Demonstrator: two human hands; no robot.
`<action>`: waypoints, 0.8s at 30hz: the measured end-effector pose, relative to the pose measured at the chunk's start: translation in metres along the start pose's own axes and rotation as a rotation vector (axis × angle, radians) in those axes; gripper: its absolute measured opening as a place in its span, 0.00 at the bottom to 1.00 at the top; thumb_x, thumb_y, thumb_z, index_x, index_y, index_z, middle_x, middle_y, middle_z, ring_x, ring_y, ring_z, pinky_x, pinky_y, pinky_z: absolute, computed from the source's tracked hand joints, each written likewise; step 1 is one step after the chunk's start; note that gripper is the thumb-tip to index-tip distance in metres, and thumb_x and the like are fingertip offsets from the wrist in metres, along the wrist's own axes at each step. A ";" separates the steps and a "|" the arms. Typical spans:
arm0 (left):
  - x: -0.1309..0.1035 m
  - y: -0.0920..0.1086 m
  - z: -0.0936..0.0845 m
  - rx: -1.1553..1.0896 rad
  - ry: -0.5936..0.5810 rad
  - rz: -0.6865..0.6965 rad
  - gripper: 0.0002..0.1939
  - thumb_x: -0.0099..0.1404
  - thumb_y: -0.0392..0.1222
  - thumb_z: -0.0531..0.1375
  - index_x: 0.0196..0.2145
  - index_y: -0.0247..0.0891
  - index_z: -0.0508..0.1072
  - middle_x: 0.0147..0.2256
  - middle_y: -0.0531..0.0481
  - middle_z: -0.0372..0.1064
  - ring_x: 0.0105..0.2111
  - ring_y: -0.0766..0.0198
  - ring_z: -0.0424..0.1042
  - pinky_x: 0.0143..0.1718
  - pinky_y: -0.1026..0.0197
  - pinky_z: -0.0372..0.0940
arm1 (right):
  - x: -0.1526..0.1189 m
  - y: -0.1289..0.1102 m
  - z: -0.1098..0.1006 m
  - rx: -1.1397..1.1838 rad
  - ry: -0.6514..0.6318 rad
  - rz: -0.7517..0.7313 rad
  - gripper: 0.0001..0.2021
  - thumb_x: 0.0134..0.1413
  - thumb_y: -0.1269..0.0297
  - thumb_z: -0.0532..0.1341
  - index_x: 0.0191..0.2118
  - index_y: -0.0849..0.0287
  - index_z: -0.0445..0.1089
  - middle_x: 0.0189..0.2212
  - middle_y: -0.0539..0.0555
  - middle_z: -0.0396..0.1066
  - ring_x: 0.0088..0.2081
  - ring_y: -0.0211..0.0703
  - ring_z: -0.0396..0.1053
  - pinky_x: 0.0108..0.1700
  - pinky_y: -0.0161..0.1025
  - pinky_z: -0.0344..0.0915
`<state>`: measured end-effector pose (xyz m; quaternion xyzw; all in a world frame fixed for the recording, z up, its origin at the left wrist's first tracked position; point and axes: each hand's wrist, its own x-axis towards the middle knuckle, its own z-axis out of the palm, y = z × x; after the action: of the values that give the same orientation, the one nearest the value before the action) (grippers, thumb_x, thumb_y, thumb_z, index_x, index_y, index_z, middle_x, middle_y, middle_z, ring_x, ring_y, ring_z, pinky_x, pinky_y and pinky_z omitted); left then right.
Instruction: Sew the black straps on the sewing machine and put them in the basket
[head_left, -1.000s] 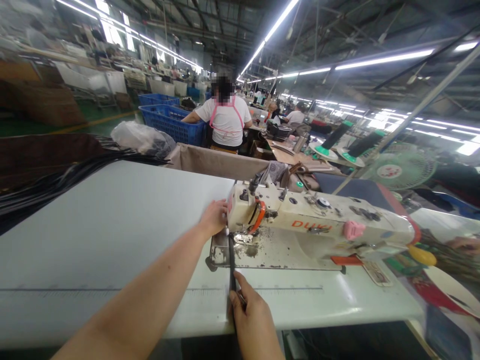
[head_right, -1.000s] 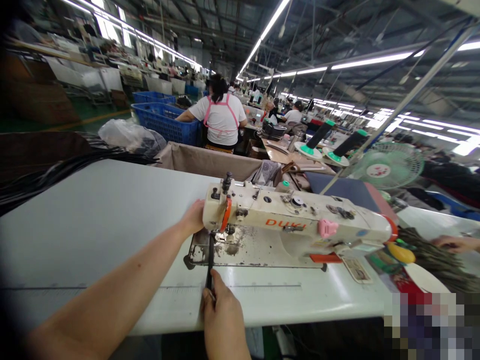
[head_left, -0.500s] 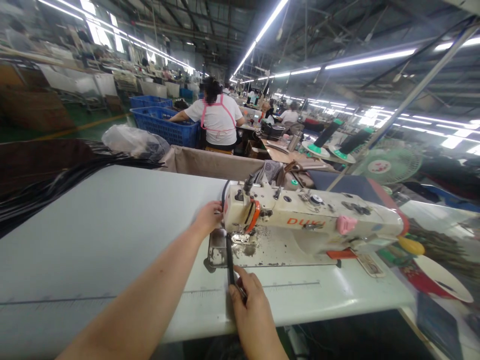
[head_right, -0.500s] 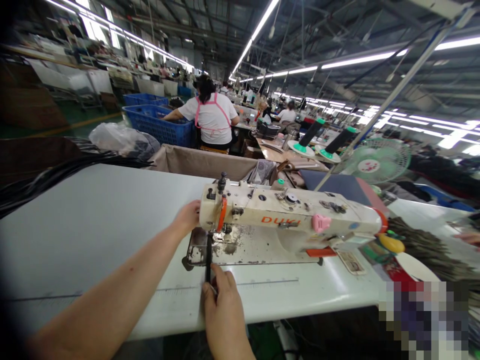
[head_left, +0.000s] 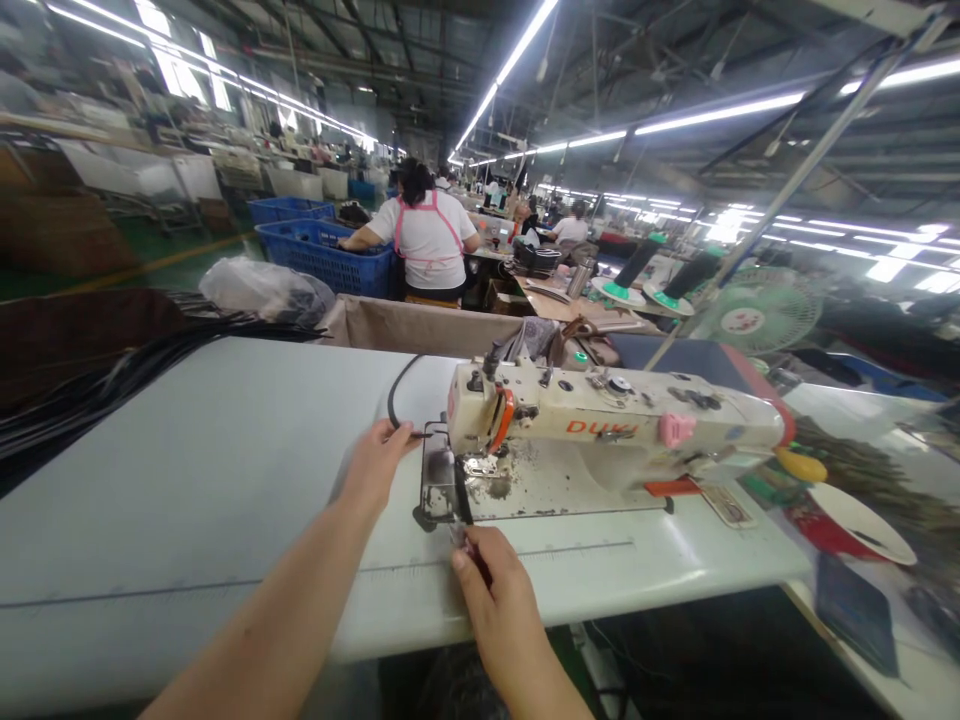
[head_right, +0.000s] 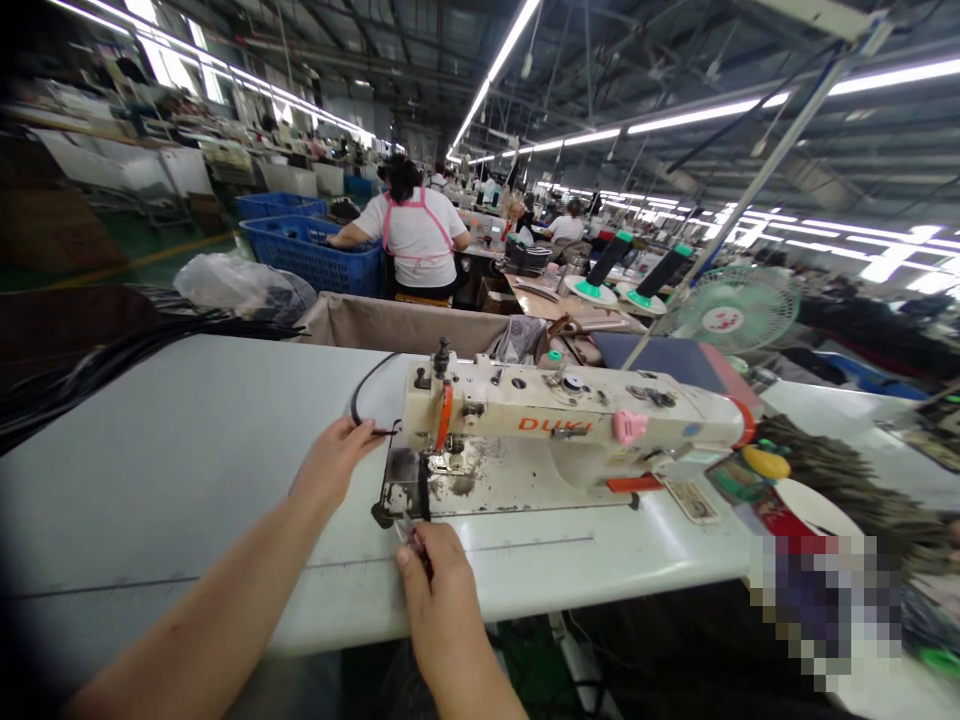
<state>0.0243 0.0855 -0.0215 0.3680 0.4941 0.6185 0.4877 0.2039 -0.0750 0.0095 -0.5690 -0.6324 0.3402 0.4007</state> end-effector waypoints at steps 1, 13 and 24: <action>-0.006 0.002 -0.005 -0.015 0.005 0.001 0.22 0.56 0.59 0.68 0.35 0.37 0.72 0.35 0.44 0.78 0.41 0.54 0.81 0.52 0.50 0.74 | 0.002 -0.003 0.002 0.043 -0.043 0.039 0.12 0.67 0.55 0.58 0.44 0.56 0.75 0.37 0.54 0.74 0.39 0.45 0.70 0.43 0.40 0.67; -0.084 0.021 -0.059 0.197 0.013 0.040 0.22 0.64 0.61 0.65 0.42 0.40 0.73 0.48 0.41 0.81 0.52 0.49 0.80 0.54 0.51 0.73 | 0.038 -0.003 0.041 0.663 -0.237 0.408 0.33 0.52 0.31 0.65 0.39 0.64 0.76 0.28 0.55 0.76 0.20 0.30 0.54 0.22 0.32 0.43; -0.117 0.026 -0.083 0.310 -0.013 0.144 0.18 0.66 0.58 0.64 0.42 0.42 0.73 0.48 0.42 0.81 0.52 0.50 0.79 0.57 0.51 0.73 | 0.064 -0.016 0.057 0.713 -0.396 0.371 0.30 0.51 0.35 0.67 0.34 0.64 0.76 0.22 0.47 0.66 0.18 0.27 0.45 0.23 0.33 0.37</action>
<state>-0.0300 -0.0494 -0.0128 0.4773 0.5528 0.5658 0.3828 0.1437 -0.0116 0.0059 -0.4230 -0.4274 0.7055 0.3752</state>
